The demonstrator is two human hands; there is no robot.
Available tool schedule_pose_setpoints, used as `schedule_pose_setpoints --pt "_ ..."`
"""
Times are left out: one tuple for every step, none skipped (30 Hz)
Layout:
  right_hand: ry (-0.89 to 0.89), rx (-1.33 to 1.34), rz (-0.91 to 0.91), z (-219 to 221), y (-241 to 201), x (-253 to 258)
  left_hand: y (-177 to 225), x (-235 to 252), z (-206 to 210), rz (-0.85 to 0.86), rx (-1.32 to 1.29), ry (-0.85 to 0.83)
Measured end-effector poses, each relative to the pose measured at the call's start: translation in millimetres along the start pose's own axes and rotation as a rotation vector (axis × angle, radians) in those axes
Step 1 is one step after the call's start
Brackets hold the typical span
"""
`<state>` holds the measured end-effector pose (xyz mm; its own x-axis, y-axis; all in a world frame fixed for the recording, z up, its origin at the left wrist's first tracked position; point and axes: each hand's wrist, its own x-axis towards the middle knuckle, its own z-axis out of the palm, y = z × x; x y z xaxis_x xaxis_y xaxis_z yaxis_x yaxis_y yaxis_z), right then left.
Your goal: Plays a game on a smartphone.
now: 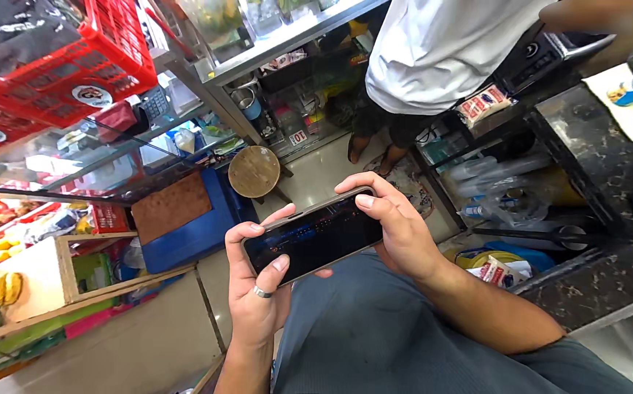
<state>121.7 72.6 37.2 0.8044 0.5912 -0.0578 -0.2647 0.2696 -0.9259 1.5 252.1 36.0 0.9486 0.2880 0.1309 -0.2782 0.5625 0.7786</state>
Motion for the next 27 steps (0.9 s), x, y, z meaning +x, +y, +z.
schedule_pose_setpoints --pt "0.018 -0.003 -0.005 0.6 0.4 -0.3 -1.3 -0.1 2.8 0.019 0.041 0.014" --pt "0.039 -0.007 -0.008 1.0 0.5 -0.6 -2.9 -0.1 5.4 0.034 0.077 0.025" --pt "0.056 -0.010 -0.011 1.0 0.7 -0.8 -4.3 0.0 7.1 0.044 0.103 0.030" --pt "0.055 -0.008 -0.014 -0.1 1.0 -1.2 -5.4 -0.1 7.9 0.048 0.116 0.032" --pt "0.036 -0.001 -0.015 -2.4 1.1 -1.7 -6.1 -0.1 8.2 0.045 0.123 0.031" --pt "0.013 0.004 -0.012 -4.8 0.7 -2.3 -6.2 0.0 8.1 0.036 0.122 0.026" --pt "-0.009 0.008 -0.005 -6.9 -0.3 -2.8 -5.9 -0.1 7.1 0.022 0.111 0.015" --pt "-0.026 0.014 0.001 -8.6 -1.0 -3.5 -5.3 -0.6 5.3 0.005 0.086 -0.006" --pt "-0.041 0.019 0.007 -10.1 -1.6 -3.9 -4.4 -1.0 3.1 -0.012 0.047 -0.032" --pt "-0.056 0.025 0.012 -11.6 -2.0 -4.0 -3.7 -0.8 1.6 -0.027 0.010 -0.053" --pt "-0.063 0.029 0.013 -12.7 -2.0 -4.1 -3.6 -0.2 1.0 -0.034 -0.019 -0.063" --pt "-0.067 0.034 0.014 -13.6 -1.9 -4.2 -4.0 0.4 1.6 -0.037 -0.036 -0.055" --pt "-0.077 0.040 0.017 -14.4 -1.9 -4.4 -4.1 1.1 3.5 -0.035 -0.032 -0.031" --pt "-0.098 0.046 0.025 -15.4 -2.2 -4.5 -3.8 1.6 6.1 -0.029 -0.012 0.002" --pt "-0.126 0.058 0.041 -16.7 -3.1 -4.6 -3.4 2.1 8.6 -0.019 0.019 0.031" --pt "-0.162 0.074 0.062 -18.9 -4.3 -4.7 -3.6 2.4 10.6 -0.008 0.051 0.054" --pt "-0.192 0.104 0.086 -20.9 -5.4 -4.7 -4.2 2.7 12.4 0.005 0.074 0.072" --pt "-0.225 0.141 0.114 -23.0 -6.7 -4.9 -4.7 3.0 13.9 0.014 0.088 0.084" --pt "-0.249 0.164 0.134 -24.3 -8.0 -5.2 -5.1 3.4 14.8 0.020 0.095 0.089" --pt "-0.265 0.165 0.145 -24.8 -9.3 -5.5 -5.1 3.7 15.4 0.022 0.094 0.092" --pt "-0.275 0.142 0.149 -25.0 -10.3 -5.7 -5.0 3.8 15.7 0.019 0.091 0.097" --pt "-0.281 0.110 0.150 -25.0 -11.1 -5.8 -4.7 3.8 16.0 0.013 0.090 0.103" --pt "-0.275 0.085 0.153 -24.2 -11.8 -5.8 -4.4 3.8 16.4 0.005 0.091 0.110" --pt "-0.264 0.069 0.156 -23.3 -11.9 -5.6 -4.1 3.8 16.6 0.000 0.091 0.114" --pt "-0.252 0.060 0.156 -22.6 -11.5 -4.8 -3.9 3.9 16.6 -0.003 0.093 0.115" --pt "-0.244 0.059 0.156 -22.2 -11.1 -3.9 -3.9 3.9 16.3 -0.006 0.093 0.113" --pt "-0.244 0.064 0.158 -22.3 -10.4 -3.0 -4.0 3.8 16.0 -0.005 0.092 0.115"
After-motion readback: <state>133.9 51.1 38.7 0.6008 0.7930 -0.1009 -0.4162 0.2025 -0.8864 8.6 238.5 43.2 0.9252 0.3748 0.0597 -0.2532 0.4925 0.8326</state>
